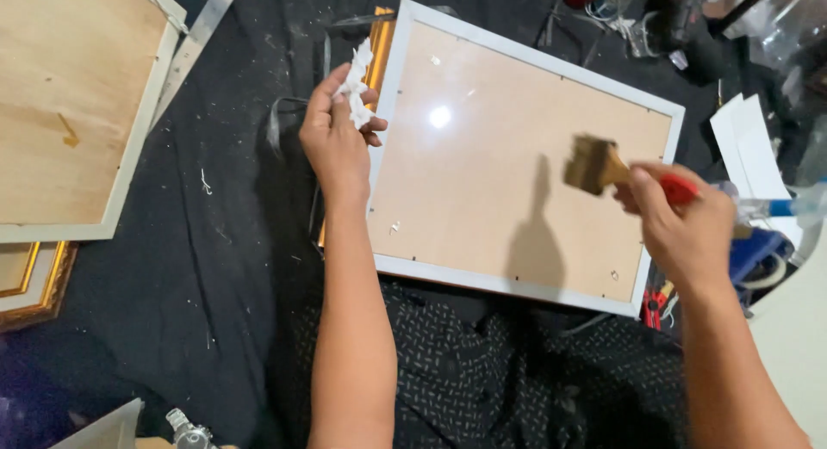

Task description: The person cleans a gold-framed picture with a tulip print using a brush and a white cloth. They wipe the front glass and frame, then flip the frame to clean the back board and edges.

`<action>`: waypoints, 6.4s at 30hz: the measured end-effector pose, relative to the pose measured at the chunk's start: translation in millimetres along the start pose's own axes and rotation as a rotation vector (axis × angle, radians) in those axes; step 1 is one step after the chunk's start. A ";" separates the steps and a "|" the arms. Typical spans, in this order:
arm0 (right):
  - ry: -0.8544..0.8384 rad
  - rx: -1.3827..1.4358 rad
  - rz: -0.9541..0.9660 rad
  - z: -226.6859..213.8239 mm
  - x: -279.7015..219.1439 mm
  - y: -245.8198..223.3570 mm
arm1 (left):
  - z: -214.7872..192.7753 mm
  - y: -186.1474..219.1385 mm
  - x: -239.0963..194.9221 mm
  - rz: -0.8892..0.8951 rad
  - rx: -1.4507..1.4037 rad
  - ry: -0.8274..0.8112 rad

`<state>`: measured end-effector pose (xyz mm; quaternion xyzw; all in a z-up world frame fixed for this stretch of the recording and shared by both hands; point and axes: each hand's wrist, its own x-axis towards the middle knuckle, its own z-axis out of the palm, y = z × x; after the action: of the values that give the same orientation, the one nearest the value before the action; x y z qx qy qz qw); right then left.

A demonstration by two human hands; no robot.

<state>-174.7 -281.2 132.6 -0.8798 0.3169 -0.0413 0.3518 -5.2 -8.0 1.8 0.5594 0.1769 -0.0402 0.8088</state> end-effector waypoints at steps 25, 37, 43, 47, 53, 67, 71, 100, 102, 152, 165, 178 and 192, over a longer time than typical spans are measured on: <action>-0.100 0.272 -0.004 117.5 -125.2 -52.0 | -61.4 49.8 -35.1 0.384 0.018 0.116; 0.244 -0.679 0.190 74.4 -91.3 106.2 | -52.6 41.3 -24.2 0.248 0.128 0.017; 0.060 0.032 -0.381 217.8 -99.9 -63.4 | -52.5 10.3 -1.2 0.245 0.133 0.026; 0.152 0.276 -0.273 172.7 -73.4 -60.5 | -46.2 14.2 -6.2 0.400 0.196 0.096; 0.451 -0.177 -0.078 3.5 -42.7 131.0 | -51.3 1.9 1.0 0.512 0.213 0.197; 0.218 -0.147 -0.268 224.0 -7.1 -55.1 | -35.9 -7.4 3.9 0.498 0.368 0.198; 0.095 0.135 -0.350 209.5 16.0 -81.0 | -44.0 -20.7 18.4 0.431 0.408 0.207; 0.212 0.039 -0.385 76.1 160.5 57.2 | -40.2 -35.3 24.0 0.330 0.548 0.178; 0.456 -0.340 -0.271 17.8 187.1 138.1 | -28.9 -29.3 18.2 0.271 0.342 0.273; -0.400 -0.420 -0.807 172.7 189.9 -127.9 | -42.2 18.1 13.9 0.034 -0.310 0.725; 0.320 -0.487 -0.185 -3.6 246.8 89.6 | -38.2 3.4 17.3 -0.032 -0.248 0.472; 0.184 -0.605 -0.217 133.1 229.0 11.5 | -29.8 14.1 11.0 -0.145 -0.106 0.436; 0.037 -0.480 -0.291 28.7 84.6 -25.9 | -34.0 5.0 21.2 -0.043 -0.166 0.438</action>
<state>-85.2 -299.5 115.1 -0.9733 0.1943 -0.0311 0.1180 7.7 27.9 -11.3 0.4823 0.3629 0.0799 0.7933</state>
